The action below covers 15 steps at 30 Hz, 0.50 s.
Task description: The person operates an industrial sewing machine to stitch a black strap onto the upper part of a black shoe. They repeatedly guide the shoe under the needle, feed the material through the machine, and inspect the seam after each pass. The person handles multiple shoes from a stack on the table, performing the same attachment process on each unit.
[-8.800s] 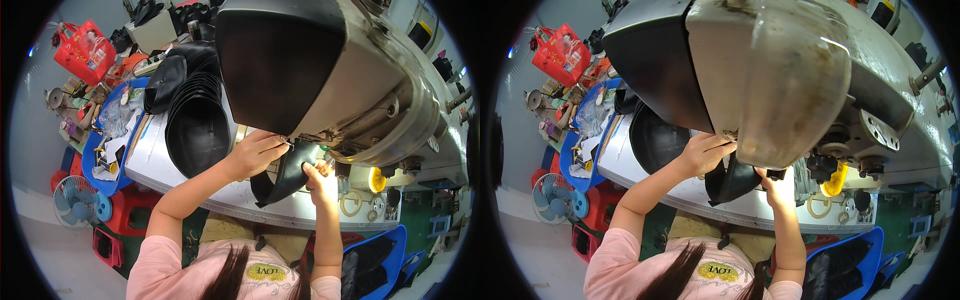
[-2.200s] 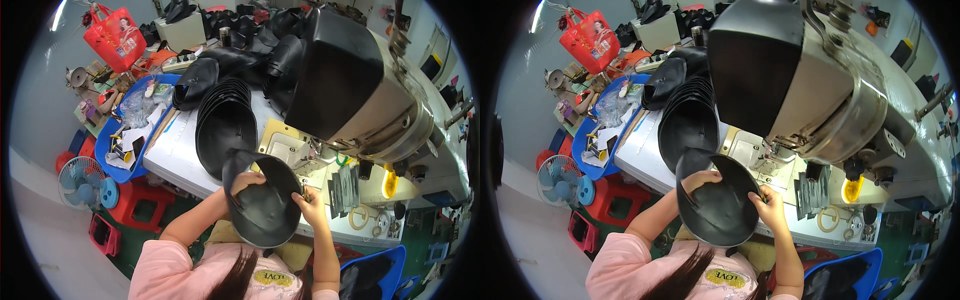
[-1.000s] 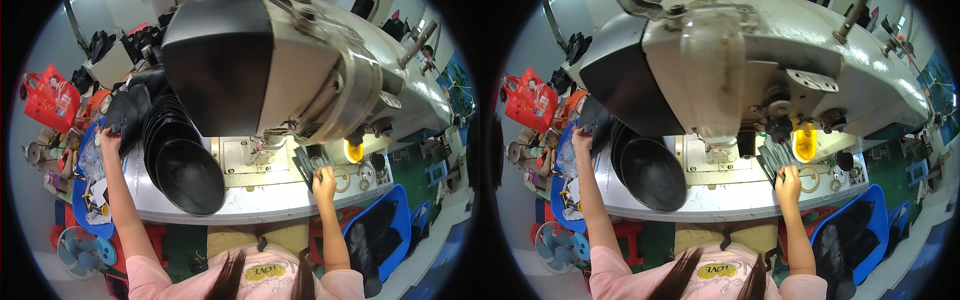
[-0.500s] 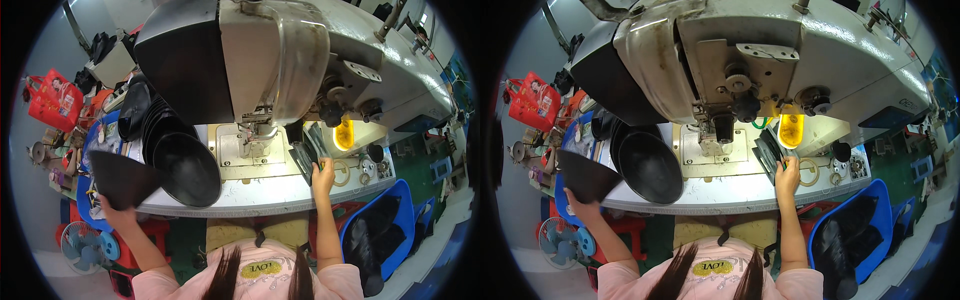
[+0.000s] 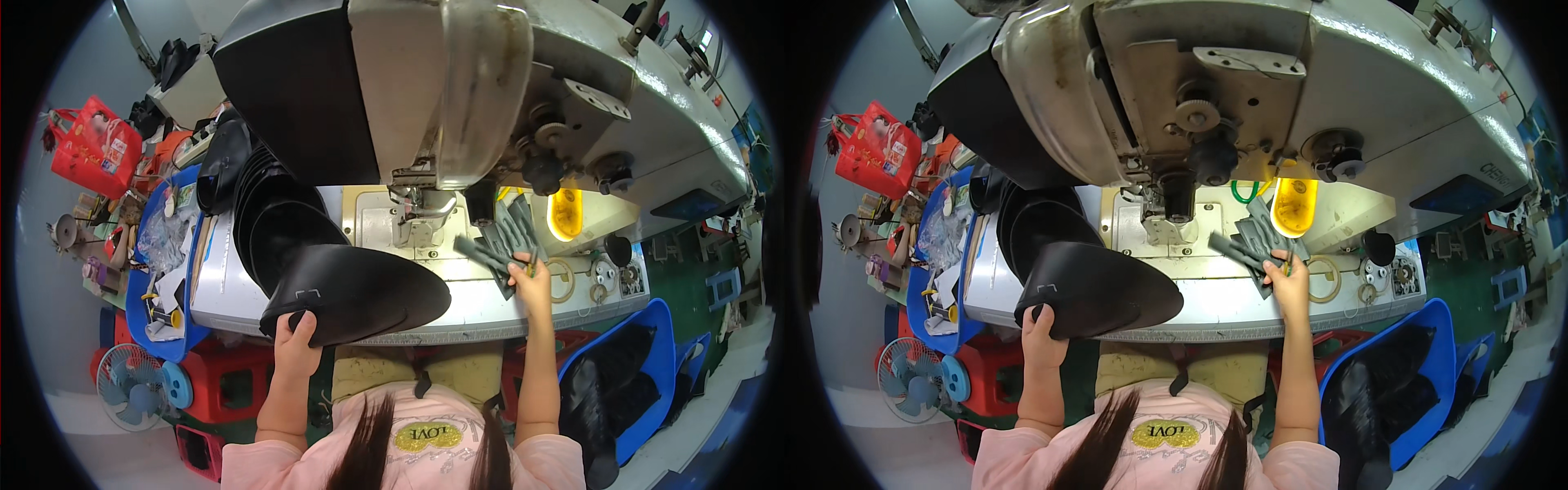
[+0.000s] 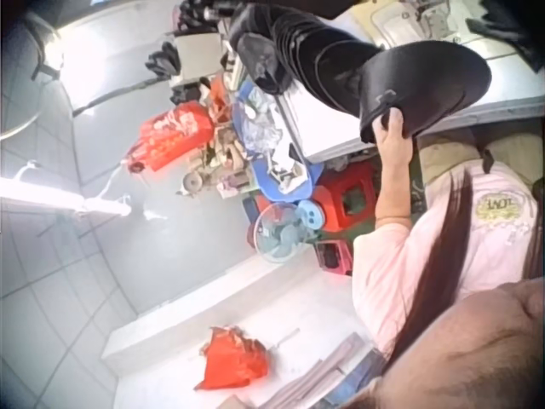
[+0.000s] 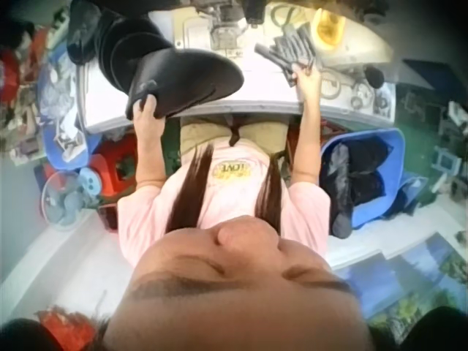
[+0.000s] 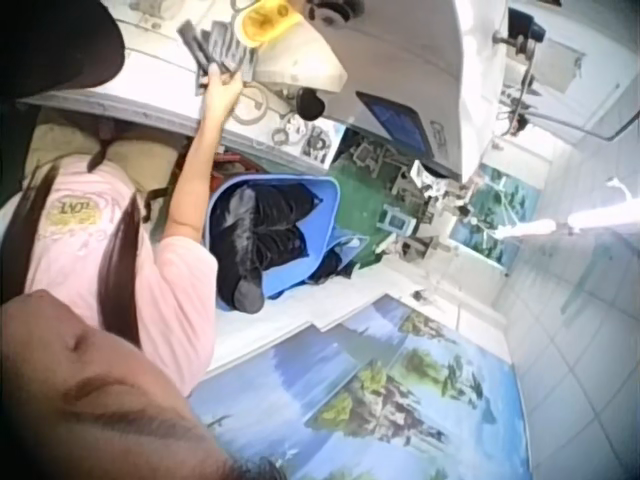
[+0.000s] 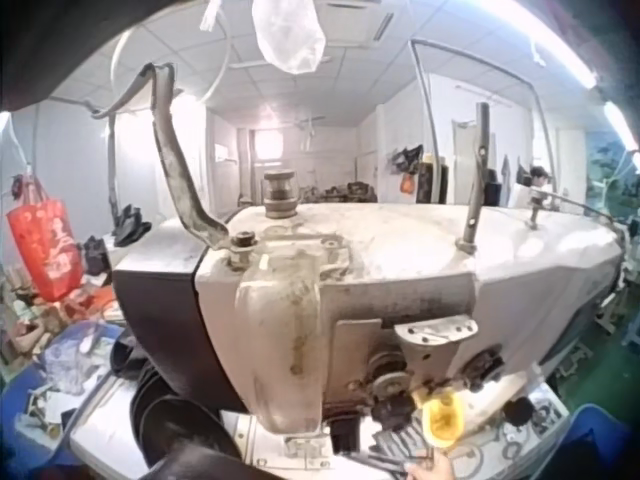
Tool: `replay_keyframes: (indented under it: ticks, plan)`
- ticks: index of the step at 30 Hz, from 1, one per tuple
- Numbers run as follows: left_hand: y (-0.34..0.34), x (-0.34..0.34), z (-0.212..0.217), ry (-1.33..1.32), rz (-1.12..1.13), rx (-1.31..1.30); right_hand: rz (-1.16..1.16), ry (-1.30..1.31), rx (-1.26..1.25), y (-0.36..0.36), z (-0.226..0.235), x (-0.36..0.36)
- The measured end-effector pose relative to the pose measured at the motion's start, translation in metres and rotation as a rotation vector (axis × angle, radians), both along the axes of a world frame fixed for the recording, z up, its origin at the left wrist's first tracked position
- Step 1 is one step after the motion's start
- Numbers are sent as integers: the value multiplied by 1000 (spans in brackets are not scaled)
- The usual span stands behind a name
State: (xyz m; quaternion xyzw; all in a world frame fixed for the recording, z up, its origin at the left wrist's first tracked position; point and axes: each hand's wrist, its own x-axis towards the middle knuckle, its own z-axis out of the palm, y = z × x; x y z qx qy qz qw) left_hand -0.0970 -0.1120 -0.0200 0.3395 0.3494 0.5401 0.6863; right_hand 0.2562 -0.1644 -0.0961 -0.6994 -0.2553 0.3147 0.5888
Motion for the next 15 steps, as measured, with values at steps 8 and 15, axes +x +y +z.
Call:
replay_keyframes:
  ticks: [8, 15]
  plan:
    - [5, 7, -6, -16, -92, -42, -227, -1159, -129, 4, -15, -29]
    - [7, 17, -3, 34, -42, -43, -129, -1206, -125, 5, -32, -22]
